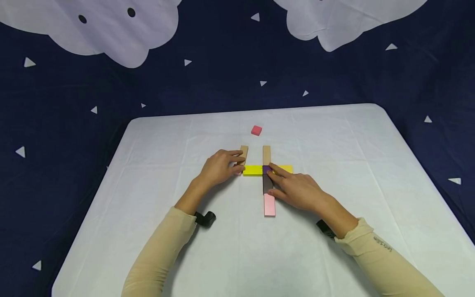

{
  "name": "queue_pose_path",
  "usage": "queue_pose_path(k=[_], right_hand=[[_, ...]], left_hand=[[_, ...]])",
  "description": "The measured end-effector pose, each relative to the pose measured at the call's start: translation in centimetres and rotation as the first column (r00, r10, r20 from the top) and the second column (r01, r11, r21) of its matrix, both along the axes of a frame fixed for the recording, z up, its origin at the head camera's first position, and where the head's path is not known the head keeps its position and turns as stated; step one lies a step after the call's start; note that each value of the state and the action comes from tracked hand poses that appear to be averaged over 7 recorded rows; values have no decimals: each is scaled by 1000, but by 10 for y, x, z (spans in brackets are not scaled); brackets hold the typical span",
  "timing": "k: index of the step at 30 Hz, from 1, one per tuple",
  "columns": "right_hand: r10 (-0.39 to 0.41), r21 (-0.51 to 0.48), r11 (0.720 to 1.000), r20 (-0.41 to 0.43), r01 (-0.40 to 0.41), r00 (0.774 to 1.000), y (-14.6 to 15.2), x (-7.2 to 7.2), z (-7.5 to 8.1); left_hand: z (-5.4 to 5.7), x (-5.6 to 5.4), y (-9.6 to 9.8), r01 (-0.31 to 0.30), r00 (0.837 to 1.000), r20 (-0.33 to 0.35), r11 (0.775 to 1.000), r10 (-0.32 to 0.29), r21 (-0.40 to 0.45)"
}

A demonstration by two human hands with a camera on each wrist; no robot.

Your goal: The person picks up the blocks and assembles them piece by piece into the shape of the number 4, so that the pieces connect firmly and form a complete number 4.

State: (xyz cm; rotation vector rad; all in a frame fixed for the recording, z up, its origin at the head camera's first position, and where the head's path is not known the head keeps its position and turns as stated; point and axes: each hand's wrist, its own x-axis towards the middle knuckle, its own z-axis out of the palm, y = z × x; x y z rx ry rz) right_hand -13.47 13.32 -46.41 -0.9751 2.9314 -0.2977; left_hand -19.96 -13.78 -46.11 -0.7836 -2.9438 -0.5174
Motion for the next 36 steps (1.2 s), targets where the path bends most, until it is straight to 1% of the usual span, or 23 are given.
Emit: queue_pose_path(k=[5, 14, 27, 36], right_hand=[[14, 3, 1000, -19, -14, 1000, 0, -2, -2], [29, -22, 999, -26, -29, 999, 0, -6, -4], [20, -43, 999, -10, -21, 1000, 3, -4, -3], [30, -89, 995, -27, -32, 999, 2, -4, 0]], left_hand=[[-1, 1, -1, -6, 1000, -4, 1000, 6, 6], [-4, -1, -3, 8, 1000, -2, 1000, -8, 25], [-5, 0, -1, -15, 1000, 0, 1000, 15, 16], [-5, 0, -2, -20, 1000, 4, 1000, 20, 24]])
